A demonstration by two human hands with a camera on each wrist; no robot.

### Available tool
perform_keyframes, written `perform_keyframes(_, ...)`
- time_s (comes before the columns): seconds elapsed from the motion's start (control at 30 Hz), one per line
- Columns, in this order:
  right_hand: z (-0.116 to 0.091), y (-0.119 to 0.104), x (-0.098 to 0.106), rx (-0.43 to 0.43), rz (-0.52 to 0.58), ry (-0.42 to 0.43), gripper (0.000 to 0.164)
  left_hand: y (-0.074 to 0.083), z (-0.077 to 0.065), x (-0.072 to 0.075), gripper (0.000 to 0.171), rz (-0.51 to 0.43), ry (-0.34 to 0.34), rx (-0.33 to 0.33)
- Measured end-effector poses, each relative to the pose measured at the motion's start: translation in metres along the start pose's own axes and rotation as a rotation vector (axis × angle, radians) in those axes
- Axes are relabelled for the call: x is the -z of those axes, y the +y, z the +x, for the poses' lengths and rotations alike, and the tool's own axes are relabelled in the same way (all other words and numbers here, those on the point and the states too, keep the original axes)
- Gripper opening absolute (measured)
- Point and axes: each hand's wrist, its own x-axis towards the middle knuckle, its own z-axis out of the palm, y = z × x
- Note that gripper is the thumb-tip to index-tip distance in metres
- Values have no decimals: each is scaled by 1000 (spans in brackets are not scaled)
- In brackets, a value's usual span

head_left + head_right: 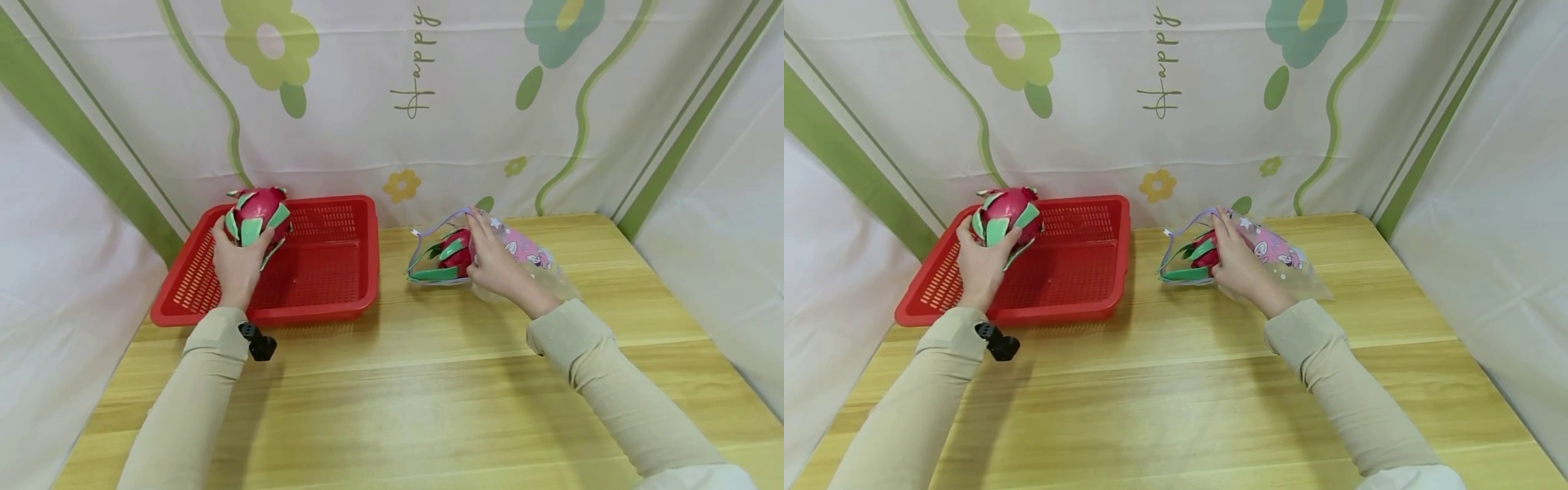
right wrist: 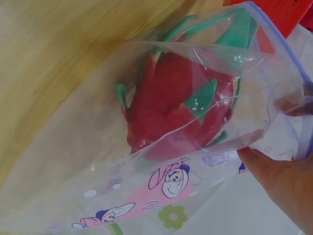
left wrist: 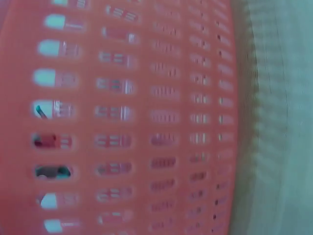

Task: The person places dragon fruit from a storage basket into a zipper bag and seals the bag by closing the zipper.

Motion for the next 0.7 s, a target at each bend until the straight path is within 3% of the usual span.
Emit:
perform_keyframes(0.37, 1, 0, 0, -3, -16, -2, 91, 19, -15, -19, 87, -103, -50, -103)
perform_keyframes(0.7, 2, -3, -1, -17, -11, 5, 92, 25, -24, -35, 87, 55, -174, -323)
